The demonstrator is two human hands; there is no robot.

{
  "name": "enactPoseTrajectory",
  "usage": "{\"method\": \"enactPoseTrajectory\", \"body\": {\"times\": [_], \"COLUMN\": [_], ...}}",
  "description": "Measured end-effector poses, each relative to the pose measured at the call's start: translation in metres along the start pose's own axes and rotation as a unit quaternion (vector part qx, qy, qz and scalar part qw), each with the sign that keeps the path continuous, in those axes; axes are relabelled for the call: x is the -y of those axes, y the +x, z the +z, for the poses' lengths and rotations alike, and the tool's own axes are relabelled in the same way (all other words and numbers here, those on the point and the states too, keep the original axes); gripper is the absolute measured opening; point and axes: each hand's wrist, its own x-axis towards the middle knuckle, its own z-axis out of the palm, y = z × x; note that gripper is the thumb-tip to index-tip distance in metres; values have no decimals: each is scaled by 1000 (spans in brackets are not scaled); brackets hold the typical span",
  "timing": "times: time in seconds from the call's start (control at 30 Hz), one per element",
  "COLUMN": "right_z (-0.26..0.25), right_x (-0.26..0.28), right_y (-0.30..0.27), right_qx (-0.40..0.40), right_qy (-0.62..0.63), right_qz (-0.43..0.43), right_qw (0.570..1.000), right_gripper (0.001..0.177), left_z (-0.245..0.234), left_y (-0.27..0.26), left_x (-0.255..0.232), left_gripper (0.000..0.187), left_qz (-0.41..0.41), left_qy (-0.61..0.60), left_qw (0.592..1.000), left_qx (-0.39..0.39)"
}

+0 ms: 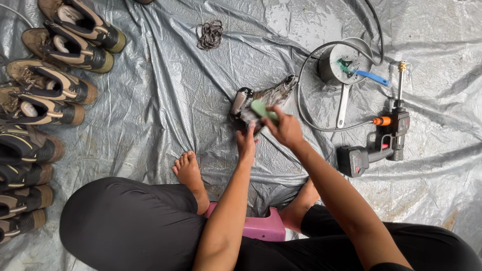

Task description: The person scrubs a single sneaker with a brush and soapy water. They repeatedly dip the brush into a bucket to reload soap and continue scrubbing the shoe's upper and sole.

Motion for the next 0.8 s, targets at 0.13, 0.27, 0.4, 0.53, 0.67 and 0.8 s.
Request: {"method": "enactPoseTrajectory", "body": {"times": [0.13, 0.27, 0.4, 0.53, 0.67, 0.8], "right_z": [-20, -57, -46, -39, -38, -40], "right_x": [-17, -57, 8, -1, -47, -12], "right_y": [-5, 41, 12, 3, 18, 23], "right_qx": [90, -15, 15, 43, -43, -61], "right_qy": [2, -67, 52, 54, -17, 10], "right_qz": [-15, 14, 5, -31, -14, 2], "right_qw": [996, 998, 999, 997, 999, 998], "right_gripper": [32, 33, 32, 31, 30, 30], "left_z": [-15, 6, 10, -11, -7, 0], "left_y": [15, 24, 34, 59, 38, 32], "left_x": [15, -19, -10, 2, -12, -34], "left_gripper": [69, 83, 85, 77, 61, 71], "left_qz": [-22, -7, 1, 35, 62, 99], "left_qy": [34, 17, -29, 19, 81, 149], "left_qw": [999, 999, 998, 997, 994, 983], "left_qx": [-1, 51, 64, 66, 39, 47]}}
